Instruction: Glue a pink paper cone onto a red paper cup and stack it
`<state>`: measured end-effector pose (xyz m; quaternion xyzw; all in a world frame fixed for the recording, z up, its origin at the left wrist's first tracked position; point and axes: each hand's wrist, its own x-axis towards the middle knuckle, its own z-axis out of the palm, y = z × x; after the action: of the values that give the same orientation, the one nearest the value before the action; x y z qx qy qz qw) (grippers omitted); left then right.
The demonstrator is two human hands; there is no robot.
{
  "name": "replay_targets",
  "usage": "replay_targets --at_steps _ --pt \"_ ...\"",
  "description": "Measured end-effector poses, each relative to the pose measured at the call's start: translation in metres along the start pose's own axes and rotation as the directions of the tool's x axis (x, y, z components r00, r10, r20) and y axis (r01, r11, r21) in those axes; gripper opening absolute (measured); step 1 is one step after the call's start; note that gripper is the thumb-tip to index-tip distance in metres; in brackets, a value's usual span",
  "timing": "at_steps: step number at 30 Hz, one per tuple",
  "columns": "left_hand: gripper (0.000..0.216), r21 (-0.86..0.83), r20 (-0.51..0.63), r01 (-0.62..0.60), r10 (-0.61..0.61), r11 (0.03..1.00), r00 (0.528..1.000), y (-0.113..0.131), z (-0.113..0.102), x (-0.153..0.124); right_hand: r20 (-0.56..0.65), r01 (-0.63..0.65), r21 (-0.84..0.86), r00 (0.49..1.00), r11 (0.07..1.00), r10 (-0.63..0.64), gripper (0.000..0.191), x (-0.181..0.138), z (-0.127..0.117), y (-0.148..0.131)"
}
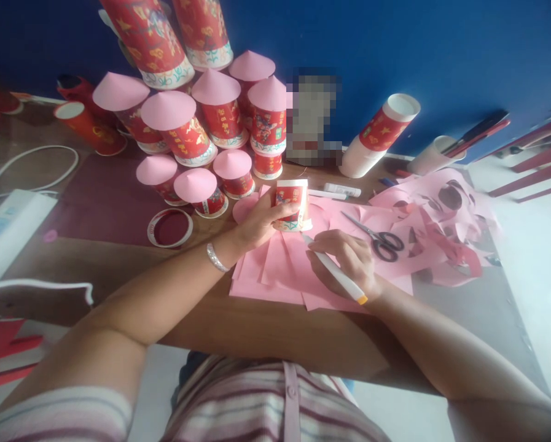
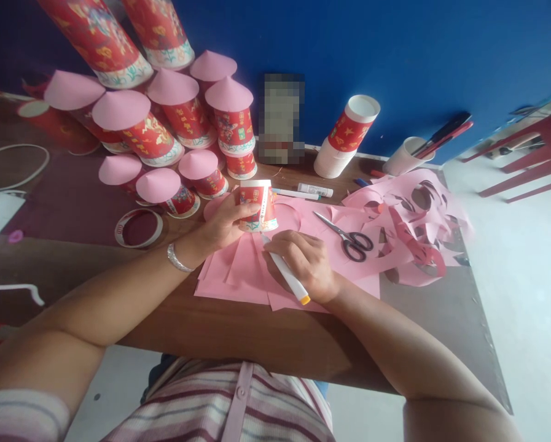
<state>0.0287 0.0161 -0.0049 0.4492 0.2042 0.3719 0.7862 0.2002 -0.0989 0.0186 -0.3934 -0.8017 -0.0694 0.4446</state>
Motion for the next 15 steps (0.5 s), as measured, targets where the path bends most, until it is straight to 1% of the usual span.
replay_targets --at_steps 8,12,15 --pt "0.035 0.037 -0.015 0.030 -0.030 0.999 0.999 0.0061 0.0072 -0.0018 0.009 -0.014 0.016 1.000 1.000 0.013 0.025 0.0000 0.0022 0.0002" --pt "0.038 0.059 -0.037 0.035 -0.032 0.998 0.999 0.0047 0.0066 -0.0015 0.013 -0.033 0.020 0.999 0.999 0.033 0.024 -0.0016 0.0023 0.0010" --pt "0.038 0.067 -0.028 0.029 -0.027 0.997 0.999 0.0027 0.0050 -0.0008 0.019 -0.034 0.012 0.999 0.999 0.034 0.022 -0.0015 0.0022 0.0013"
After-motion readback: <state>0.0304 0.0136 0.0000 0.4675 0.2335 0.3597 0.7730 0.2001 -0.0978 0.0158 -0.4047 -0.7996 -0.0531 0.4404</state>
